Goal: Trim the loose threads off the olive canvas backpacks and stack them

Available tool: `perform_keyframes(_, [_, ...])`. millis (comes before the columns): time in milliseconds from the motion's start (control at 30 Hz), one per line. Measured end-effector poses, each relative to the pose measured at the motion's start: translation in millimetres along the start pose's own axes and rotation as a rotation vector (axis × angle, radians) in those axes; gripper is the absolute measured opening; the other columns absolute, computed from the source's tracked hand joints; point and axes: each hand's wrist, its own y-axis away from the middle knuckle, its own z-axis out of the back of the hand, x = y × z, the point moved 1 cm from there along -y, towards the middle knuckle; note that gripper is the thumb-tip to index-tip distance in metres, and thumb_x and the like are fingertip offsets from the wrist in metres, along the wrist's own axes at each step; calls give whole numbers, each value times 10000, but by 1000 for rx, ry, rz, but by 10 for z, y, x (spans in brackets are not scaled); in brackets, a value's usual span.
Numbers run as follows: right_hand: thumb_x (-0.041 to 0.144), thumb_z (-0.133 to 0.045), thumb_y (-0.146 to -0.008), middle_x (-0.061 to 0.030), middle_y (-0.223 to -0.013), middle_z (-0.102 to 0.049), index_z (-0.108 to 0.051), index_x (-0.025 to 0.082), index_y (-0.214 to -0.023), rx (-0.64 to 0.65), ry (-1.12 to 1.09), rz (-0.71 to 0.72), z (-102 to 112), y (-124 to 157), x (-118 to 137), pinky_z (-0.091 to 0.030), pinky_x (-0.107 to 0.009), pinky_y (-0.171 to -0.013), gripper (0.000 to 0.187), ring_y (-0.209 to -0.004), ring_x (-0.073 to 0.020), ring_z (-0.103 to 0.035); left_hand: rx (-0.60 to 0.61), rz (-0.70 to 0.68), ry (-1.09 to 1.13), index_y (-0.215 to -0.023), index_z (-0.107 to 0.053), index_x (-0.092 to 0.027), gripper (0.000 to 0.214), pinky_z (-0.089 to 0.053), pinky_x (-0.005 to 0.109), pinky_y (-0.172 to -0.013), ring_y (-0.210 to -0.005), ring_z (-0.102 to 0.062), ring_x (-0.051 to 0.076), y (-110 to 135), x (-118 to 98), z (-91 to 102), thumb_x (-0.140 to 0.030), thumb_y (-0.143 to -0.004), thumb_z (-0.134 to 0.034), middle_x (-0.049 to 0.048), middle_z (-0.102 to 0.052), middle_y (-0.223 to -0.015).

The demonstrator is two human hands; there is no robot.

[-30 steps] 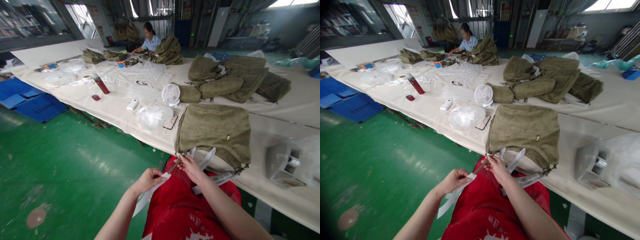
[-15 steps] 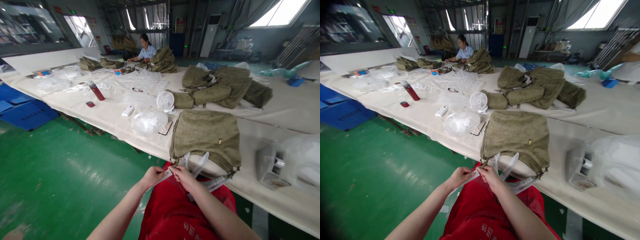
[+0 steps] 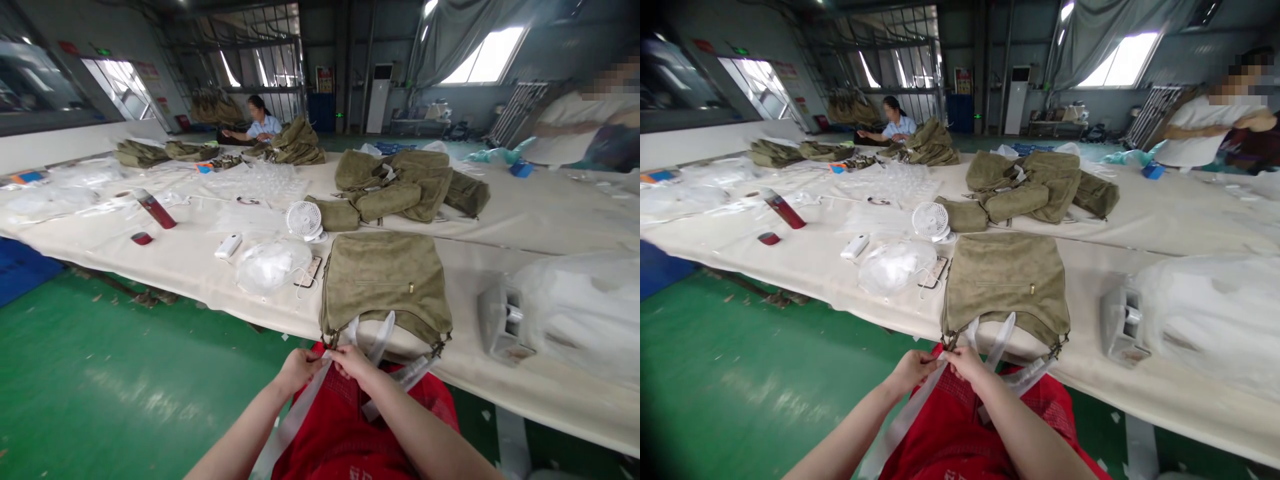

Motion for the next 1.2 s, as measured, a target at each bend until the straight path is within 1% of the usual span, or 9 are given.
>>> perform_keyframes(100, [386,-582,-780,45,-469,-532,-551,162,-643,-96,114,15,118,-55,27,-244,-169,-323,264,-312,-45,-398,-37,37,-7,-506,-424,-191,574,-297,223,-422,-384,-365,87,-69,-26,-31,-746,-593,-537,-56,-375,-397])
perform_keyframes(200, [277,-529,-810,8,-649,-639,-592,168,-891,-245,129,55,237,-135,72,-302,-165,-344,150,-372,-60,-502,-53,39,-61,-492,-419,-191,540,-285,219,-412,-369,-372,87,-130,-69,-53,-698,-645,-520,-52,-384,-387])
perform_keyframes(300, [203,-483,-800,-23,-843,-672,-554,184,-1036,-222,21,79,257,-235,82,-348,-165,-377,247,-457,-74,-584,-63,10,-163,-468,-414,-184,500,-239,216,-421,-372,-340,74,-187,-143,-72,-614,-706,-504,-58,-354,-375])
perform_keyframes(400, [150,-440,-762,-32,-807,-660,-552,159,-986,-143,-145,30,227,-314,78,-321,-168,-367,250,-472,-85,-592,-123,-13,-268,-448,-423,-174,468,-205,224,-447,-406,-326,70,-240,-237,-96,-542,-721,-524,-60,-331,-376])
perform_keyframes(533, [131,-437,-694,19,-629,-592,-547,154,-869,-144,-256,10,238,-359,84,-243,-165,-342,209,-414,-76,-529,-178,8,-324,-476,-511,-166,429,-206,236,-466,-434,-371,89,-304,-341,-148,-508,-735,-515,-47,-372,-378])
perform_keyframes(733, [251,-472,-709,57,-526,-532,-539,181,-809,-123,-267,120,281,-359,47,-221,-170,-336,139,-374,-79,-473,-218,14,-343,-499,-564,-162,435,-220,238,-474,-445,-408,102,-341,-396,-167,-506,-756,-495,-31,-428,-386])
perform_keyframes(933, [328,-554,-712,53,-472,-521,-584,173,-791,-88,-205,235,341,-281,113,-271,-174,-361,176,-388,-83,-466,-271,-47,-376,-496,-555,-158,456,-237,231,-487,-457,-405,99,-288,-474,-128,-497,-788,-466,-27,-433,-411])
perform_keyframes(1100, [328,-565,-731,41,-443,-538,-596,165,-777,-44,-158,183,376,-258,190,-264,-176,-355,172,-347,-75,-440,-101,-273,-490,-515,-577,-151,306,-237,220,-526,-541,-388,87,-308,-488,-125,-329,-760,-533,-36,-449,-515])
perform_keyframes(1200, [335,-574,-726,46,-431,-529,-588,157,-784,-68,-225,139,357,-312,151,-273,-178,-354,188,-357,-87,-467,-106,-233,-464,-562,-609,-144,313,-234,219,-525,-549,-388,87,-344,-433,-119,-356,-772,-514,-39,-437,-528])
